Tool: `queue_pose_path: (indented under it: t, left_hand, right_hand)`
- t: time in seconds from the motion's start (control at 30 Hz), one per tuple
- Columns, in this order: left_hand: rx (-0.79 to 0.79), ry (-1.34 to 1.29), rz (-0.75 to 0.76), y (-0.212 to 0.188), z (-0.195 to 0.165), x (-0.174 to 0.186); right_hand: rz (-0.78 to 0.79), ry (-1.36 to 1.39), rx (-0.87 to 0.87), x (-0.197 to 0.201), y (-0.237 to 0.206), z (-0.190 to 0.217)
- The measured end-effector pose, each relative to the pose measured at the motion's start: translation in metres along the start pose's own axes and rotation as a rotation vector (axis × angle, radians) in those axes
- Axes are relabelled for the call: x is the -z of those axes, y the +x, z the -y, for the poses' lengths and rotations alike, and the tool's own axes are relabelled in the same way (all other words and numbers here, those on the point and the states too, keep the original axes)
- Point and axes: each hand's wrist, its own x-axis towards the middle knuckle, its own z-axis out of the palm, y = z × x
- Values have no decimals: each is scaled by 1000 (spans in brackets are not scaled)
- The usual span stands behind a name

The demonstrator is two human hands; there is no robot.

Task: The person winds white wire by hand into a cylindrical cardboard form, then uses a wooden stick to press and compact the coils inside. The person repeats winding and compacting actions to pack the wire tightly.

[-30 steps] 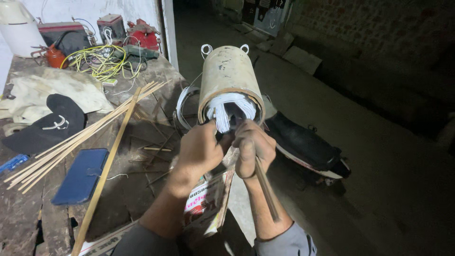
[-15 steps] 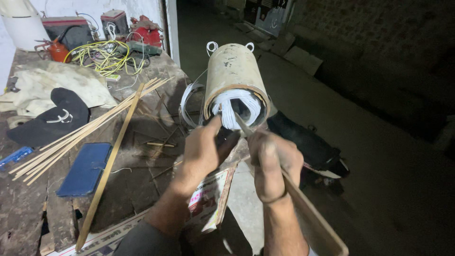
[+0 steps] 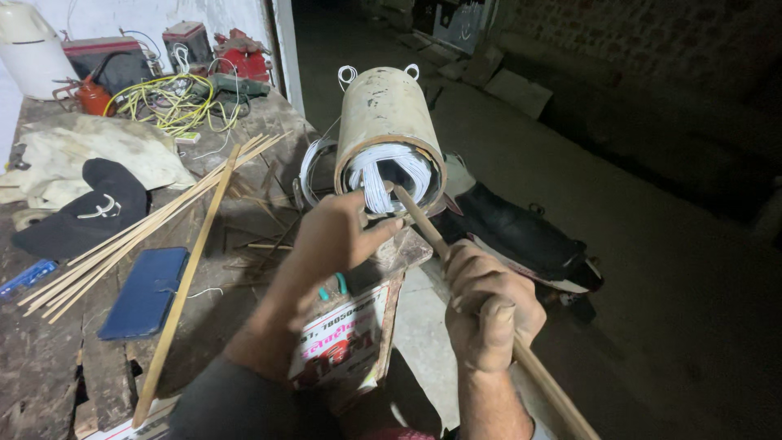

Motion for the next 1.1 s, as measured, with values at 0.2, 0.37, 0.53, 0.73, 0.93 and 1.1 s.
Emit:
queue_pose_path:
  t: [0.2, 0.37, 0.53, 0.73, 0.93, 1.1]
  left_hand:
    - [-76, 128, 151, 12, 8, 7]
    - [314, 219, 367, 13, -5, 4]
    - [205, -1, 191, -3, -18, 3]
    - [270, 42, 139, -7, -5, -14]
    - [123, 90, -3, -16, 17, -30]
    - [189, -77, 31, -18, 22, -32]
  right_hand:
    - [-76, -88, -13, -14, -13, 35]
    - [-51, -167, -38, -17, -10, 29]
    - [-36, -141, 7, -19, 1, 15]
    - [4, -102, -29, -20, 21, -21]
    - [-65, -7, -179, -23, 21, -35]
    - [-5, -174, -157, -30, 24, -40]
